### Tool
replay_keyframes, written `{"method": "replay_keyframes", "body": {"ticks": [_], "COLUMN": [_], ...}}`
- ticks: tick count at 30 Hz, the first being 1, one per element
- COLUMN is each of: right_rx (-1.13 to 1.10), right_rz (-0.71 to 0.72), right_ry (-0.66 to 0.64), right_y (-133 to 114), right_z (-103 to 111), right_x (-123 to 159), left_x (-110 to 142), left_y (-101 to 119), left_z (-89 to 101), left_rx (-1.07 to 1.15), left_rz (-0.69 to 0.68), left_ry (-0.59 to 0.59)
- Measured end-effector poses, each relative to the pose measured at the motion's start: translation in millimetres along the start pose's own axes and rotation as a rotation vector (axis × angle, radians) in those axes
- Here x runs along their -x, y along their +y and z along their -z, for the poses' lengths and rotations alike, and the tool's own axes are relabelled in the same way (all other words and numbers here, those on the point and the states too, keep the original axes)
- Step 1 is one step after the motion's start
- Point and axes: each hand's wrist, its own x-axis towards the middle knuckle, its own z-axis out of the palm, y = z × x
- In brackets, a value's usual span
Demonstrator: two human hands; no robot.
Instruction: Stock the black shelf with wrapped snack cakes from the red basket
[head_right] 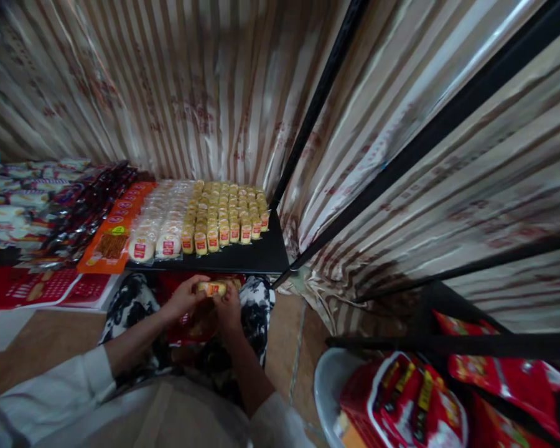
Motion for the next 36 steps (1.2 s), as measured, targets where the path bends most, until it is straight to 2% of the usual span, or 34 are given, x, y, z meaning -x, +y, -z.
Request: {"method": "replay_keyframes", "body": {"ticks": [2, 5, 7, 11, 16, 19, 25, 30, 36], "right_rx": [0.141, 0.277, 0.285, 0.209, 0.048, -0.043, -0.100, -0.149, -0.160], "right_rz": [0.107, 0.288, 0.330, 0.235, 0.084, 0.006, -0.060, -0.080, -0.042], "right_ry": [0.041, -0.021, -0.065, -0.011, 0.140, 0.220, 0.285, 0.304, 0.232], "right_y": [-7, -20, -26, -24, -2, 14, 41, 58, 72], "right_z": [16, 43, 57, 74, 92, 102, 108, 103, 96], "right_x": [-5, -13, -20, -41, -82, -110, -165, -202, -231], "left_x": [-6, -16, -25, -47, -77, -94, -125, -145, -159], "left_y": [14, 41, 58, 84, 102, 110, 120, 122, 117], "left_z": [2.6, 4.5, 2.7, -11.7, -48.1, -70.5, -100.2, -113.2, -119.1], "left_rx": [-0.164, -0.336, -0.386, -0.404, -0.272, -0.138, 0.014, 0.047, -0.026], "left_rz": [-0.112, -0.271, -0.331, -0.366, -0.437, -0.435, -0.360, -0.282, -0.187], "left_ry": [-0.050, -0.147, -0.188, -0.198, -0.105, -0.061, -0.099, -0.062, -0.053]}}
